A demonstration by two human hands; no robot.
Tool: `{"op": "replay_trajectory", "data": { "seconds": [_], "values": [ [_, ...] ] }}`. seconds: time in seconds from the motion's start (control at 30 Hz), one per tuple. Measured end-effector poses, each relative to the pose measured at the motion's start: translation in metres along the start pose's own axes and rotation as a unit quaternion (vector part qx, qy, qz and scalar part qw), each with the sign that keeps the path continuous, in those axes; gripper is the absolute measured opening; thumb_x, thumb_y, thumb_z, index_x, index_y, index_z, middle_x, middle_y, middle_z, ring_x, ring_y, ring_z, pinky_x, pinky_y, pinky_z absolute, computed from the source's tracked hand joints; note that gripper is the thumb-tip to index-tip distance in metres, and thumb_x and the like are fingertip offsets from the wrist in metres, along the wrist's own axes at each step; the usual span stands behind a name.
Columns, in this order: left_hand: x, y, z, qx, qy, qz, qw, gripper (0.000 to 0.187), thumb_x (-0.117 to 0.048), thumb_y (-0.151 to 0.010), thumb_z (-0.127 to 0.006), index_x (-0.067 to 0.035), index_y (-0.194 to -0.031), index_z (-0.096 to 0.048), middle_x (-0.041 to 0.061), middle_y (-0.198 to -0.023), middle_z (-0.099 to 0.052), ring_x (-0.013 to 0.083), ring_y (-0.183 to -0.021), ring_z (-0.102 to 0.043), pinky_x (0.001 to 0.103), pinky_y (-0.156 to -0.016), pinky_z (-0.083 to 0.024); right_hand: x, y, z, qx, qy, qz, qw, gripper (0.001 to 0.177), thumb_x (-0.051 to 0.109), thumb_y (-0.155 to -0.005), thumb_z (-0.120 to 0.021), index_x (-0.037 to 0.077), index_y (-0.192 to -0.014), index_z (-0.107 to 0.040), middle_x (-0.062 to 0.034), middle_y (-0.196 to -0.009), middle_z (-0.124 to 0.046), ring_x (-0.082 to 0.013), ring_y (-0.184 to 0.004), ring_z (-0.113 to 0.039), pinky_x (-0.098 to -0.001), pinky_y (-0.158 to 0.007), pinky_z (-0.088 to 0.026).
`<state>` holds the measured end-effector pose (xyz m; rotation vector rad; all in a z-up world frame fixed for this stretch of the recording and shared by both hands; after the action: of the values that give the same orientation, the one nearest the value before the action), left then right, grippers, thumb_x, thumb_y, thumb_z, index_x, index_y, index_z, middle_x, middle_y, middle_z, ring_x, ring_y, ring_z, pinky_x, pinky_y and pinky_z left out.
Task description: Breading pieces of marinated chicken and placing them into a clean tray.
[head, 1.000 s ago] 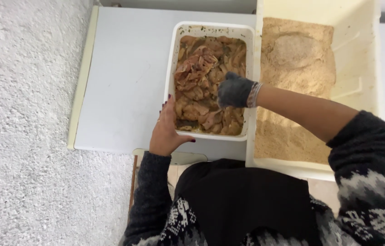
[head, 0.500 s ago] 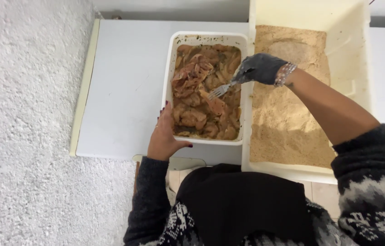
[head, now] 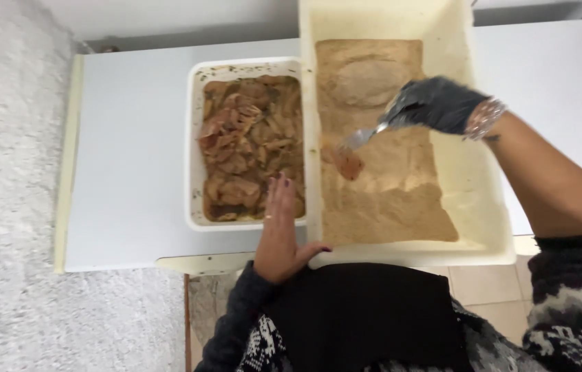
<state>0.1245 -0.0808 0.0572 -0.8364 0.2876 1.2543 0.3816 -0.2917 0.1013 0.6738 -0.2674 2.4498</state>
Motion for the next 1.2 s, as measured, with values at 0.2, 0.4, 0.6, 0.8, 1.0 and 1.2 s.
{"op": "replay_trajectory", "data": {
  "seconds": [0.2,0.4,0.6,0.8,1.0,1.2],
  "values": [
    [-0.044,-0.007,-0.044,0.030,0.040,-0.017,0.999,0.123,-0.065,-0.081,-0.074,0.007,-0.162,-0.017,0.032,-0.170,-0.016,0.0505,-0.160,-0.015,0.055,-0.129,-0.020,-0.111,0.042,-0.112,0.159,-0.116,-0.140,0.970,0.021,0.022,-0.091,-0.072,0.014,-0.110,-0.079,-0.0095,-0.101,-0.078,-0.0280,-0.094,-0.069,-0.0413,-0.080,-0.056],
    [-0.045,-0.009,-0.054,0.020,-0.068,0.021,0.997,0.111,-0.063,-0.088,-0.067,0.007,-0.161,-0.021,0.033,-0.168,-0.018,0.0516,-0.158,-0.016,0.054,-0.128,-0.021,-0.101,0.073,-0.096,0.188,0.188,-0.128,0.956,0.017,0.030,-0.097,-0.065,0.023,-0.110,-0.073,-0.0040,-0.099,-0.076,-0.0262,-0.091,-0.072,-0.0414,-0.076,-0.056],
    [-0.038,-0.010,-0.053,-0.008,-0.094,0.052,0.994,0.100,-0.055,-0.095,-0.066,0.006,-0.161,-0.022,0.032,-0.167,-0.022,0.0511,-0.157,-0.021,0.053,-0.128,-0.024,-0.073,0.093,-0.077,0.090,0.327,0.009,0.941,0.012,0.022,-0.097,-0.061,0.022,-0.099,-0.072,-0.0027,-0.093,-0.073,-0.0268,-0.081,-0.072,-0.0418,-0.065,-0.056],
    [-0.040,-0.009,-0.051,-0.016,-0.104,0.062,0.993,0.098,-0.053,-0.093,-0.067,0.004,-0.160,-0.023,0.033,-0.165,-0.023,0.0511,-0.154,-0.021,0.054,-0.125,-0.024,0.015,0.080,-0.078,-0.042,0.395,0.212,0.893,0.016,0.023,-0.093,-0.066,0.022,-0.077,-0.066,0.0006,-0.075,-0.064,-0.0199,-0.074,-0.061,-0.0364,-0.070,-0.047],
    [-0.038,-0.008,-0.052,-0.007,-0.104,0.066,0.992,0.094,-0.051,-0.095,-0.067,0.001,-0.161,-0.025,0.032,-0.165,-0.024,0.0507,-0.155,-0.021,0.052,-0.124,-0.026,0.025,0.071,-0.082,-0.049,0.424,0.299,0.854,0.011,0.025,-0.081,-0.069,0.022,-0.073,-0.063,0.0019,-0.071,-0.058,-0.0180,-0.075,-0.061,-0.0337,-0.074,-0.047],
    [-0.038,-0.007,-0.055,-0.003,-0.092,0.060,0.994,0.092,-0.051,-0.096,-0.066,-0.001,-0.162,-0.026,0.030,-0.167,-0.024,0.0503,-0.155,-0.022,0.052,-0.125,-0.026,-0.016,0.078,-0.051,-0.023,0.536,0.140,0.832,0.021,0.030,-0.086,-0.068,0.019,-0.069,-0.064,0.0013,-0.063,-0.058,-0.0187,-0.072,-0.062,-0.0350,-0.072,-0.047]
  ]
}}
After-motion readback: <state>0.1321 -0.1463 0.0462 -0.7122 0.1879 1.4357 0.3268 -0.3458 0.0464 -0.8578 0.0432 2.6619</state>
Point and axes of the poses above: each hand's wrist, its own y-axis away from the middle knuckle, its own z-axis out of the back of the hand, x = y × z, the point moved 9 cm from there along -y, towards the middle knuckle
